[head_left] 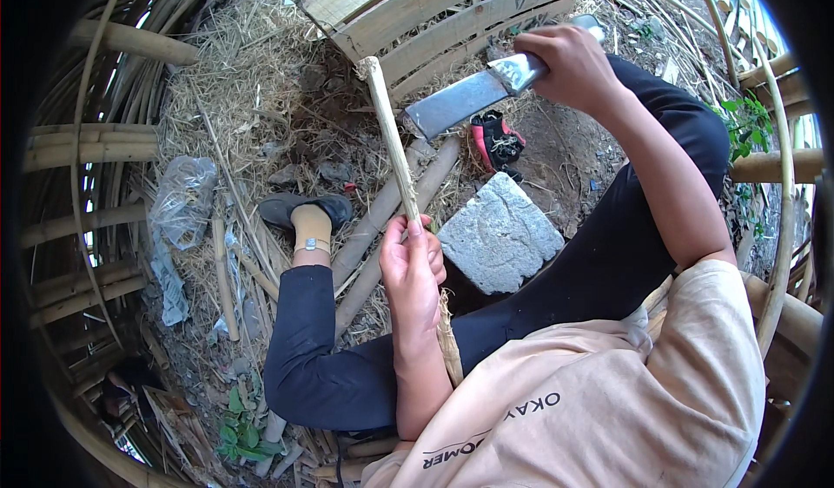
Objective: The person uses a blade to shave the outer bark from a length of thin wood, holding the wood in one hand while repeatedly scraping it with the tool to expose the lighter wood underneath.
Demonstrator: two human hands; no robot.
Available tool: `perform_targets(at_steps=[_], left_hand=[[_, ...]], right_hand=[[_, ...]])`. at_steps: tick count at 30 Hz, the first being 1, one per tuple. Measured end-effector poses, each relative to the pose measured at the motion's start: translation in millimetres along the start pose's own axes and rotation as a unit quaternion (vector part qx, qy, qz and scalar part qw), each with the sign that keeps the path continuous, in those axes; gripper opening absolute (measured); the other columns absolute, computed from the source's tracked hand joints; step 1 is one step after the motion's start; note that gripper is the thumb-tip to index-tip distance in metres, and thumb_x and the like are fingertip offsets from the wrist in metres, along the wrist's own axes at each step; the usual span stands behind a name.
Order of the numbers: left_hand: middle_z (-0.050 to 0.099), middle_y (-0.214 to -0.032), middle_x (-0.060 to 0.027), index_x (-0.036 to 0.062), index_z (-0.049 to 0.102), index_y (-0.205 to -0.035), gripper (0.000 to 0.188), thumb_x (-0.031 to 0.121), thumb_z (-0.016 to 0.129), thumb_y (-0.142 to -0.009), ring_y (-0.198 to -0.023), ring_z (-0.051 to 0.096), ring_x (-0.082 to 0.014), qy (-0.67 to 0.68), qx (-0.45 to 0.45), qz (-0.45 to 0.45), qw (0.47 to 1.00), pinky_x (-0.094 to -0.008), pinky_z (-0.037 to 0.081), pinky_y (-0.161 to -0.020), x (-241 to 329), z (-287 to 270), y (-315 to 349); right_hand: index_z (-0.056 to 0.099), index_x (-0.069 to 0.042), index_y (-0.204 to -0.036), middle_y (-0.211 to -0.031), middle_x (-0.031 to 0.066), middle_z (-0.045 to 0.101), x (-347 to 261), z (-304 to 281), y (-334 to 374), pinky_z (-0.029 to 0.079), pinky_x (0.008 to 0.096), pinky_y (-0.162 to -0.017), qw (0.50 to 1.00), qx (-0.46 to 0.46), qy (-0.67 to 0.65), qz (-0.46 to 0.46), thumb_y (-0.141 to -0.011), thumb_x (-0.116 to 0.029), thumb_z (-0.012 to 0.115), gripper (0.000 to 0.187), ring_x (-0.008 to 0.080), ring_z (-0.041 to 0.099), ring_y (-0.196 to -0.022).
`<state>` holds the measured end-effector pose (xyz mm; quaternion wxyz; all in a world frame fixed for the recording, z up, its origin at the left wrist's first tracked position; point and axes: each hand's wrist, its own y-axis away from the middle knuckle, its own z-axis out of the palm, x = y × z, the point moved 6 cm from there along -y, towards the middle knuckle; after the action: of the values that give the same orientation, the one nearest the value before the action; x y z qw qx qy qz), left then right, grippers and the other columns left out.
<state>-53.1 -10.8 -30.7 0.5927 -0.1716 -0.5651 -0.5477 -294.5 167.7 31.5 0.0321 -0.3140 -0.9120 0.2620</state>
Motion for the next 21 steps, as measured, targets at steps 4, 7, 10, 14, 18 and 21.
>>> perform_targets(at_steps=[4,7,10,14,18,21], left_hand=[[0.034,-0.064,0.0059,0.0062,0.051,-0.107,0.020,0.025,0.043,-0.106,-0.048,0.026,0.0000,0.030,-0.006,-0.019,0.999,-0.0174,0.019,-0.040,-1.0,1.8,-0.1],[0.030,-0.063,0.0068,0.0079,0.049,-0.104,0.022,0.028,0.041,-0.107,-0.047,0.023,-0.0007,0.117,-0.074,-0.060,0.989,-0.0178,0.018,-0.039,-2.4,4.6,0.1],[0.026,-0.061,0.0086,0.0119,0.047,-0.099,0.025,0.035,0.040,-0.107,-0.045,0.019,-0.0007,0.245,-0.167,-0.125,0.947,-0.0193,0.014,-0.040,-3.1,10.8,6.6],[0.026,-0.060,0.0086,0.0124,0.047,-0.100,0.023,0.033,0.040,-0.107,-0.045,0.018,-0.0007,0.280,-0.197,-0.150,0.927,-0.0191,0.015,-0.040,-13.0,17.1,4.9],[0.026,-0.060,0.0084,0.0123,0.047,-0.100,0.022,0.032,0.040,-0.107,-0.044,0.018,-0.0007,0.296,-0.224,-0.139,0.918,-0.0189,0.014,-0.039,-10.2,17.0,7.2],[0.026,-0.060,0.0083,0.0123,0.048,-0.100,0.022,0.032,0.040,-0.107,-0.044,0.018,-0.0006,0.305,-0.231,-0.136,0.914,-0.0189,0.014,-0.038,-10.7,17.8,7.3]], right_hand=[[0.069,-0.010,-0.087,-0.068,0.0118,0.066,-19.0,8.0,4.0,0.052,0.0433,-0.061,0.994,-0.029,-0.101,0.032,-0.068,-0.009,0.069,0.018,0.0316,0.067,-0.066],[0.071,-0.009,-0.087,-0.068,0.0137,0.066,-35.8,15.4,4.3,0.053,0.0429,-0.063,0.979,-0.066,-0.184,0.049,-0.070,-0.011,0.071,0.017,0.0333,0.067,-0.065],[0.070,-0.008,-0.082,-0.067,0.0135,0.066,-55.5,19.2,6.8,0.053,0.0427,-0.062,0.967,-0.103,-0.233,0.032,-0.068,-0.012,0.071,0.015,0.0326,0.067,-0.065],[0.065,-0.008,-0.072,-0.060,0.0121,0.061,-73.8,21.4,12.3,0.050,0.0449,-0.058,0.967,-0.149,-0.207,-0.003,-0.065,-0.012,0.068,0.008,0.0343,0.063,-0.061],[0.062,-0.008,-0.069,-0.059,0.0126,0.060,-82.6,17.5,12.7,0.050,0.0460,-0.058,0.966,-0.145,-0.214,-0.015,-0.063,-0.012,0.067,0.009,0.0353,0.063,-0.061],[0.063,-0.008,-0.070,-0.059,0.0129,0.060,-81.1,18.5,15.0,0.050,0.0462,-0.058,0.966,-0.147,-0.211,-0.011,-0.062,-0.013,0.067,0.010,0.0355,0.063,-0.061]])
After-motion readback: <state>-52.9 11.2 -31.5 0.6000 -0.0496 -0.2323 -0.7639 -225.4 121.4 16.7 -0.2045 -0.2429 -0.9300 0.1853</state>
